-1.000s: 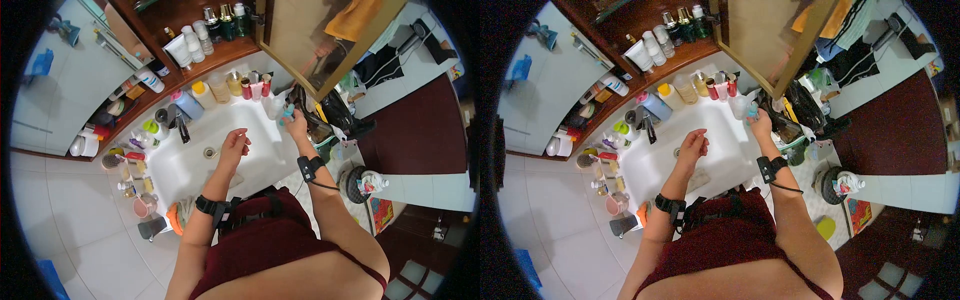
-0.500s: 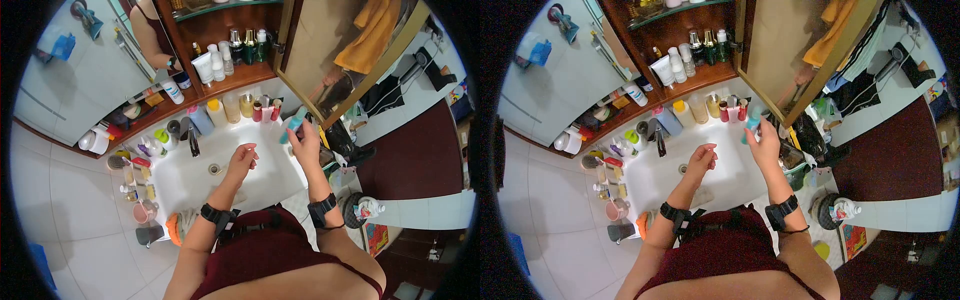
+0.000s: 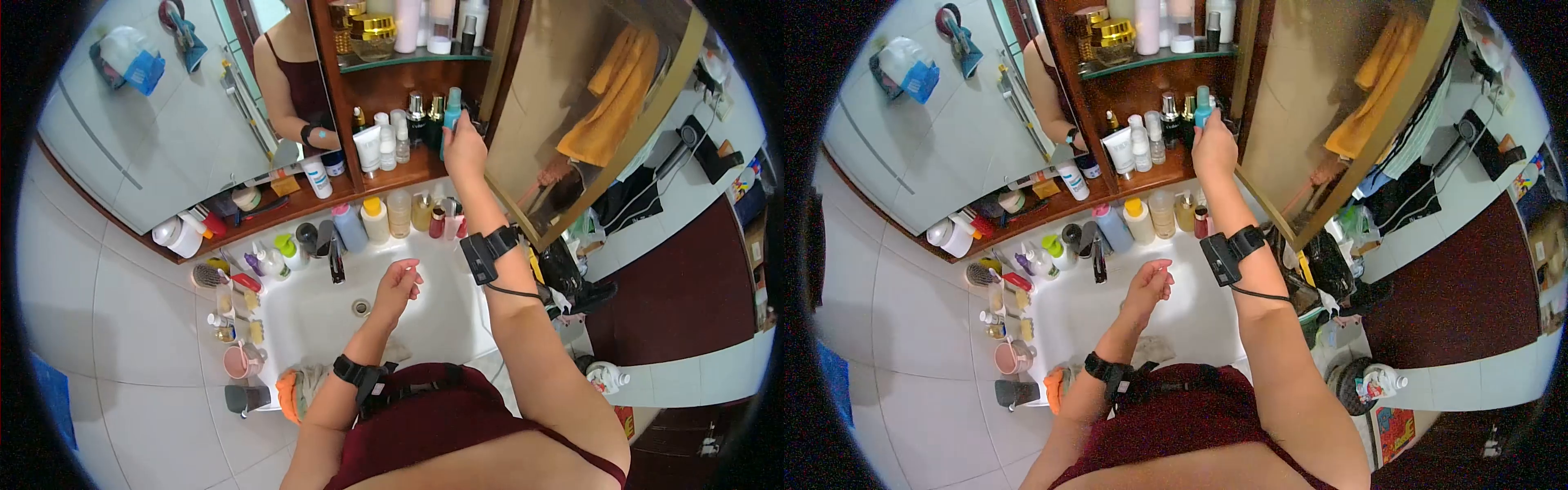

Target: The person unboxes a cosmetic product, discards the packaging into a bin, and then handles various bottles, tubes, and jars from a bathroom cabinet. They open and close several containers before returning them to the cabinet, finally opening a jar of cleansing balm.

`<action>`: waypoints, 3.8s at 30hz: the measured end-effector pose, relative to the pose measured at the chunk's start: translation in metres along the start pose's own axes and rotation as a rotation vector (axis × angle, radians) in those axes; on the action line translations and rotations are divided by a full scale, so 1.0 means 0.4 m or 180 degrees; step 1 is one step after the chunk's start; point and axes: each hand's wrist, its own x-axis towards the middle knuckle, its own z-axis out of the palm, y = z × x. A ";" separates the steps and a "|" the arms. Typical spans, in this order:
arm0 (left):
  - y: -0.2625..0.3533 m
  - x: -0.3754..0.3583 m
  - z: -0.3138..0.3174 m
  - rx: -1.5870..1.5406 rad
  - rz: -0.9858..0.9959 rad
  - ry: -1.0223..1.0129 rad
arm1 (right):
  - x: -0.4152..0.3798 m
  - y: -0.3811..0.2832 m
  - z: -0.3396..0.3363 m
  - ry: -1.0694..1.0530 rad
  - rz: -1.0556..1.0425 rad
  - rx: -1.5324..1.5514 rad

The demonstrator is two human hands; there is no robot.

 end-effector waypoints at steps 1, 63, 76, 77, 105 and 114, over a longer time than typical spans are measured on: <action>0.000 0.005 -0.005 -0.0009 0.0020 0.0028 | 0.001 0.000 0.008 0.0114 -0.0083 -0.0003; -0.045 0.103 0.003 -0.0018 -0.0392 0.0049 | -0.362 0.502 -0.023 -0.3092 0.0202 0.0235; -0.042 0.105 0.015 0.0105 -0.0372 0.0539 | -0.278 0.326 -0.148 -0.2483 0.1524 0.2611; -0.037 0.101 0.013 0.0105 -0.0458 0.0462 | -0.277 0.315 -0.153 -0.2445 0.1456 0.2748; 0.083 -0.015 0.028 -0.0552 -0.0024 -0.0488 | -0.308 0.052 -0.181 -0.2394 0.1206 0.3407; 0.091 -0.006 0.030 -0.0594 0.0070 -0.0545 | -0.294 0.040 -0.192 -0.2341 0.1053 0.3371</action>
